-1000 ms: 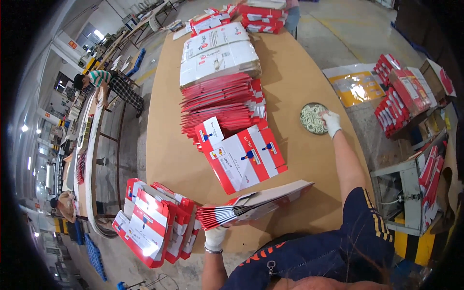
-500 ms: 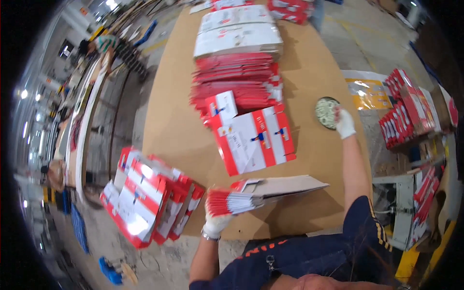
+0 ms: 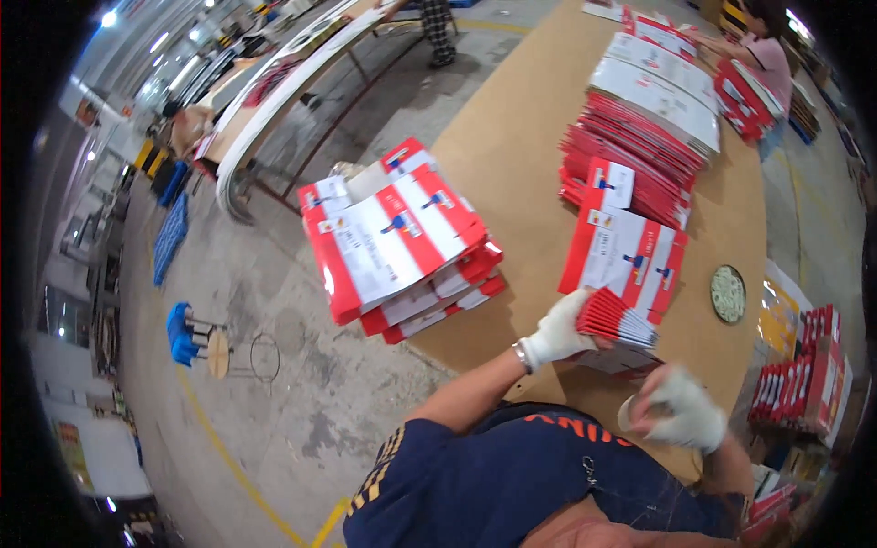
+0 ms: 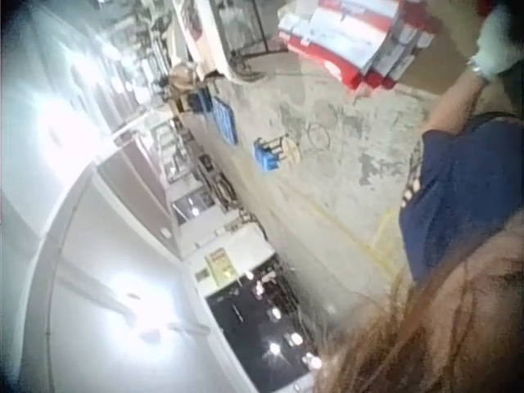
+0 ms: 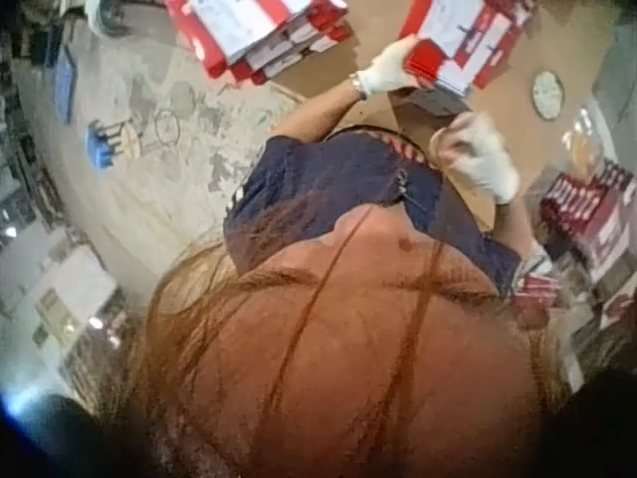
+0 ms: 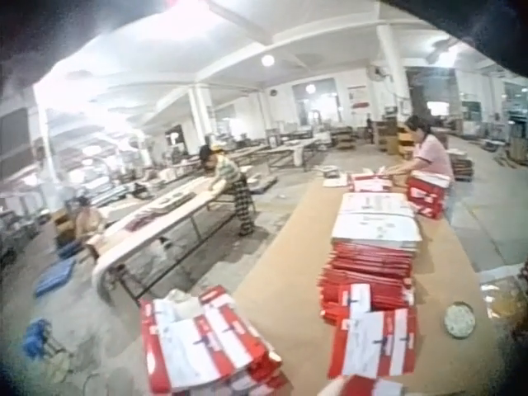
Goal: Organizing and stacking flat cardboard product boxes on a work table.
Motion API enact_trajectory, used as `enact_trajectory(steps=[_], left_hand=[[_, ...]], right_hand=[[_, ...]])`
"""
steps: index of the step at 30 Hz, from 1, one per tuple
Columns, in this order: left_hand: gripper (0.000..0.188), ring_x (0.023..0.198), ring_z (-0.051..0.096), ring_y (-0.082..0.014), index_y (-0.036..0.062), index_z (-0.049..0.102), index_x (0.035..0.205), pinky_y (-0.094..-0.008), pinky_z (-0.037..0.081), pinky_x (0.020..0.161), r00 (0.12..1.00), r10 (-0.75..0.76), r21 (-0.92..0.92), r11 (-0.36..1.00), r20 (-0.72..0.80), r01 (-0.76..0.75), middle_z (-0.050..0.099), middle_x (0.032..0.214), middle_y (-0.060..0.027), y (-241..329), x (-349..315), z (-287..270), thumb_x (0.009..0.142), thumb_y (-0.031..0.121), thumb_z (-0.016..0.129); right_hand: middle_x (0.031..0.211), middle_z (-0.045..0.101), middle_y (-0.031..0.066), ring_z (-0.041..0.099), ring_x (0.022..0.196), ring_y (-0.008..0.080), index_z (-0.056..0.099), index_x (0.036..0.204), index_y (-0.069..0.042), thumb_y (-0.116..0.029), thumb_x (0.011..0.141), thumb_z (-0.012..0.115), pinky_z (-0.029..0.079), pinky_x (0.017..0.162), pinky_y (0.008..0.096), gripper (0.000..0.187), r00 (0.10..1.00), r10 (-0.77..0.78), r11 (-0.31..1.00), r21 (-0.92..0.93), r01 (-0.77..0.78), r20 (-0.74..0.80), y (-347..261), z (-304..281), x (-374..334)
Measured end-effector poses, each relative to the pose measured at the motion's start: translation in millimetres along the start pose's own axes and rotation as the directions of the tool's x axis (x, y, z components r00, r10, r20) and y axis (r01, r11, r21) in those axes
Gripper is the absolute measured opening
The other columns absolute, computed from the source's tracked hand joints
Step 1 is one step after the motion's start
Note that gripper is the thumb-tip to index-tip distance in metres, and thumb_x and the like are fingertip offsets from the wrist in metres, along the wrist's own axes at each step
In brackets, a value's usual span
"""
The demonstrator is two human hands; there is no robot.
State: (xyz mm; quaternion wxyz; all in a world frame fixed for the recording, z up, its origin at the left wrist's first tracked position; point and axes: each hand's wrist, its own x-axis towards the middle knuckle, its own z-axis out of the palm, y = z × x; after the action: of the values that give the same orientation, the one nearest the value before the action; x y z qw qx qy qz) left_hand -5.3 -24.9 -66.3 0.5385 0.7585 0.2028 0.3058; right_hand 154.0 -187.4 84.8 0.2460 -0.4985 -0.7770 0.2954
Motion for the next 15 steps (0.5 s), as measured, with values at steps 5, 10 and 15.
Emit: enact_trajectory(steps=[5,10,15], left_hand=[[0.075,0.092,0.059,-0.0327,0.0065,0.05,0.108,-0.0383,0.048,0.08,0.998,0.062,0.074,0.995,0.001,-0.062,0.06,0.096,-0.0148,-2.5,0.7,1.8,0.051,0.039,0.085],[0.076,0.09,0.06,-0.0303,0.0056,0.051,0.109,-0.0367,0.049,0.079,0.994,0.107,0.02,0.994,-0.016,-0.106,0.061,0.096,-0.0138,-7.3,1.5,-2.4,0.051,0.042,0.085],[0.069,0.088,0.061,-0.0252,0.0032,0.051,0.103,-0.0343,0.049,0.078,0.996,0.094,-0.004,0.996,-0.005,-0.094,0.06,0.094,-0.0107,-11.2,1.6,-7.6,0.051,0.029,0.088]], right_hand=[[0.089,0.065,0.0085,0.059,0.086,0.0172,0.06,0.104,-0.005,-0.02,0.083,0.063,0.044,0.083,0.0324,0.026,0.679,0.391,0.76,0.197,-0.619,0.622,4.0,70.8,-30.1],[0.1,0.065,0.0112,0.059,0.091,0.0159,0.056,0.118,-0.008,-0.013,0.088,0.053,0.044,0.084,0.0298,0.031,0.686,0.258,0.643,0.409,-0.647,0.68,11.4,82.7,-66.2],[0.081,0.064,0.0074,0.06,0.081,0.0161,0.05,0.127,-0.011,-0.032,0.077,0.067,0.045,0.076,0.0317,0.057,0.638,0.592,0.65,0.177,-0.739,0.493,-51.3,-10.7,7.9]])
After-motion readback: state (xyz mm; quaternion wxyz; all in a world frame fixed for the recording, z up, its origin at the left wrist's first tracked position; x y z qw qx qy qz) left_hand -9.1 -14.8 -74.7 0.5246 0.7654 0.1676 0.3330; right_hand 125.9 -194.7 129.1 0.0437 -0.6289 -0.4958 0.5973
